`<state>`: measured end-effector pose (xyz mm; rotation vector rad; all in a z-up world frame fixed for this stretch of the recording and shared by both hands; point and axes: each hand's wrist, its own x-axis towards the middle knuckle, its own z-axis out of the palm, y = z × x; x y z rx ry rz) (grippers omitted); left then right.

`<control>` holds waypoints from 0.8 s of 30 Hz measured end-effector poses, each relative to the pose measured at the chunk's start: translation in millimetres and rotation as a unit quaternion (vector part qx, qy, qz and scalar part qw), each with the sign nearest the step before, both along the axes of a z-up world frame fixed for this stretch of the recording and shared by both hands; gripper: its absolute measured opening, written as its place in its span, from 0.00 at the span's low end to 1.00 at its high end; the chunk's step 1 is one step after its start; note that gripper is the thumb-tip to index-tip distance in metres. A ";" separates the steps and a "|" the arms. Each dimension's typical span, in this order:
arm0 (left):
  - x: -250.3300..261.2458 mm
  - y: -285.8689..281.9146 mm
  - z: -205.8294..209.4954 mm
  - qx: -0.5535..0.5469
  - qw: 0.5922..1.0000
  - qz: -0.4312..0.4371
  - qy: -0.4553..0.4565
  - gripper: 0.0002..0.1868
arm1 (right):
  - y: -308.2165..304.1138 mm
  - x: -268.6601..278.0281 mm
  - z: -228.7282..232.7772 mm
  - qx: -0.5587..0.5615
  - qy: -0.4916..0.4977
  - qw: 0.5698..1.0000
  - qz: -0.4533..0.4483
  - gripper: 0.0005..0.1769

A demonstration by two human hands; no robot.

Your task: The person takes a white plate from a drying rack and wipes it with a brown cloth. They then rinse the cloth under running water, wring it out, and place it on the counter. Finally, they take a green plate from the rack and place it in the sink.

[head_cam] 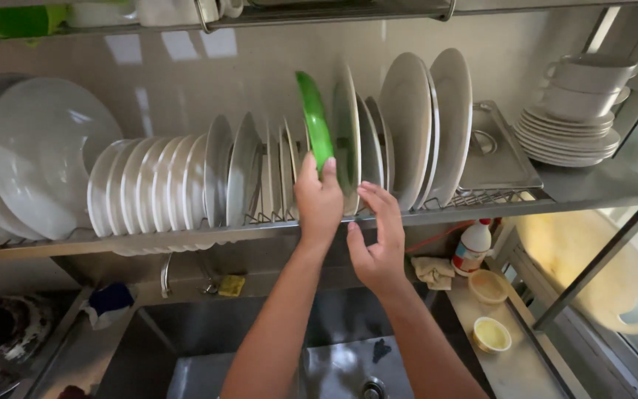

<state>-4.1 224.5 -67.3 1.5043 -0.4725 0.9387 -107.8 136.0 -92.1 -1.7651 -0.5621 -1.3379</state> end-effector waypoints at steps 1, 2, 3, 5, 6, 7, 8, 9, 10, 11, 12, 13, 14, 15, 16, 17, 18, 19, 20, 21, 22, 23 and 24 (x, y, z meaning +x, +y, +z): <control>-6.3 4.4 0.6 0.000 1.000 0.001 -0.001 0.09 | -0.1 -1.4 1.7 0.000 -0.001 1.000 0.001 0.27; -12.5 9.4 1.1 -0.016 0.999 -0.043 0.017 0.09 | 0.5 -2.7 3.4 0.003 0.001 1.000 0.005 0.28; -19.7 15.3 0.3 -0.033 0.995 -0.086 0.038 0.08 | 1.6 -4.8 4.4 0.005 0.004 1.000 0.010 0.28; -39.8 25.5 -2.6 -0.066 0.990 -0.125 0.026 0.08 | 3.8 -6.5 5.5 0.014 -0.001 1.000 0.028 0.28; -49.7 31.3 -4.0 -0.097 0.981 -0.166 0.014 0.09 | 5.8 -6.9 6.1 0.024 -0.006 0.999 0.043 0.28; -63.4 38.8 -2.2 -0.098 0.982 -0.161 0.017 0.09 | 8.4 -9.0 5.7 0.023 -0.003 0.999 0.047 0.28; -77.1 46.0 -0.2 -0.123 0.973 -0.196 0.013 0.10 | 10.9 -11.0 5.4 0.029 -0.006 0.998 0.058 0.28; -89.1 52.1 4.2 -0.145 0.961 -0.234 0.008 0.11 | 12.8 -12.1 6.9 0.036 -0.011 0.997 0.065 0.28; -94.9 57.9 5.1 -0.145 0.962 -0.232 0.009 0.11 | 16.6 -12.8 9.6 0.037 -0.010 0.997 0.066 0.28; -102.3 63.6 4.1 -0.143 0.962 -0.232 0.011 0.13 | 20.3 -15.3 10.6 0.037 -0.011 0.997 0.066 0.28; -109.8 69.7 2.8 -0.141 0.962 -0.232 0.013 0.14 | 24.3 -17.8 11.3 0.037 -0.012 0.997 0.065 0.28; -118.8 72.8 1.4 -0.142 0.963 -0.229 0.016 0.14 | 28.0 -21.8 11.7 0.036 -0.009 0.997 0.067 0.28; -128.0 76.1 0.0 -0.097 0.980 -0.176 0.013 0.14 | 31.8 -26.0 12.2 0.032 -0.013 0.997 0.071 0.28; -137.2 79.7 -0.6 -0.049 0.991 -0.122 0.010 0.14 | 36.0 -30.3 13.0 0.029 -0.018 0.997 0.074 0.28; -144.0 81.3 -4.9 -0.049 0.991 -0.120 0.013 0.14 | 41.2 -36.3 14.0 0.030 -0.015 0.997 0.076 0.28; -150.4 82.4 -8.6 -0.017 0.993 -0.113 -0.008 0.13 | 45.9 -42.1 15.5 0.020 -0.021 0.997 0.068 0.29; -157.4 83.2 -12.5 0.015 0.994 -0.105 -0.029 0.13 | 50.3 -48.4 16.9 0.009 -0.027 0.998 0.061 0.29; -159.4 85.1 -12.9 0.014 0.994 -0.106 -0.030 0.13 | 53.3 -50.5 16.5 0.009 -0.028 0.998 0.059 0.29; -161.8 86.4 -13.4 0.008 0.991 -0.129 -0.017 0.13 | 55.7 -53.0 15.9 0.003 -0.032 0.998 0.056 0.29; -167.2 86.9 -15.7 0.001 0.989 -0.149 0.000 0.13 | 57.3 -57.9 13.8 -0.003 -0.032 0.998 0.054 0.29; -172.9 88.3 -15.7 -0.002 0.989 -0.149 0.003 0.13 | 55.9 -63.4 11.8 -0.005 -0.028 0.998 0.055 0.29; -177.7 91.3 -14.1 0.022 0.988 -0.153 -0.004 0.13 | 56.1 -67.5 10.9 -0.003 -0.028 0.998 0.061 0.29; -183.4 93.5 -12.3 0.047 0.986 -0.157 -0.011 0.12 | 55.5 -72.4 10.2 -0.001 -0.027 0.997 0.067 0.28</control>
